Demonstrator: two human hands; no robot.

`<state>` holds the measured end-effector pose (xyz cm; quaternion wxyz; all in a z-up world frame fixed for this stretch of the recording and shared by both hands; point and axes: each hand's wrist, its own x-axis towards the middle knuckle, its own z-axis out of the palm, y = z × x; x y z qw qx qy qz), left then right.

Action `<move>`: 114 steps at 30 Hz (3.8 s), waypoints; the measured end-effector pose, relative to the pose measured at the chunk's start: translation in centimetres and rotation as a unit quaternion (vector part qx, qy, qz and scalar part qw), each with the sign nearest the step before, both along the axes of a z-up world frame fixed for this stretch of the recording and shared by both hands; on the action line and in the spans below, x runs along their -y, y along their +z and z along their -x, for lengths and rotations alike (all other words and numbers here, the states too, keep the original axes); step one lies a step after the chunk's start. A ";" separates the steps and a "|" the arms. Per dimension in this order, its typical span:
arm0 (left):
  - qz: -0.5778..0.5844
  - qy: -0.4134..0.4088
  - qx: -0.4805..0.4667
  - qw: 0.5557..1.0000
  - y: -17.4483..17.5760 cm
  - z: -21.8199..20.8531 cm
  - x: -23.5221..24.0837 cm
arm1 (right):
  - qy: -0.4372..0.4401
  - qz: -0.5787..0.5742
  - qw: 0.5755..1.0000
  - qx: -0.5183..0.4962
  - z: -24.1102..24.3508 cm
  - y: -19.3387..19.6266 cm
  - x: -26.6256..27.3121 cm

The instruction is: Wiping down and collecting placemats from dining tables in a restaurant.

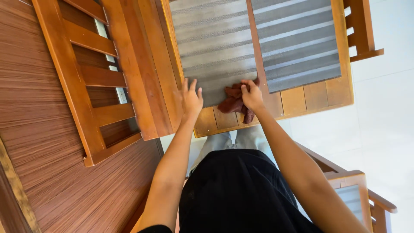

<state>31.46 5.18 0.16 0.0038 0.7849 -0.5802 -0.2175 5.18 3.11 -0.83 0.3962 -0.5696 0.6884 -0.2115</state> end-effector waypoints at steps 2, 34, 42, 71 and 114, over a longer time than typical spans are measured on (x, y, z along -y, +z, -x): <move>0.086 0.050 -0.165 0.981 -3.4 1.1 0.3 | -0.038 -0.036 0.996 0.067 -1.2 3.2 0.8; 0.209 0.139 -0.521 0.815 12.0 20.1 10.3 | 0.280 0.025 0.940 0.191 17.1 14.3 11.8; 0.255 0.042 -0.477 0.840 16.1 26.1 11.8 | 0.322 0.096 0.907 0.255 15.2 15.1 12.6; 0.416 0.205 -0.363 0.808 8.9 1.1 14.8 | 0.056 0.287 0.898 0.330 -1.9 12.2 23.4; 0.408 0.295 -0.266 0.822 -5.7 -2.9 19.2 | 0.356 0.324 0.869 0.114 -15.1 -0.7 22.4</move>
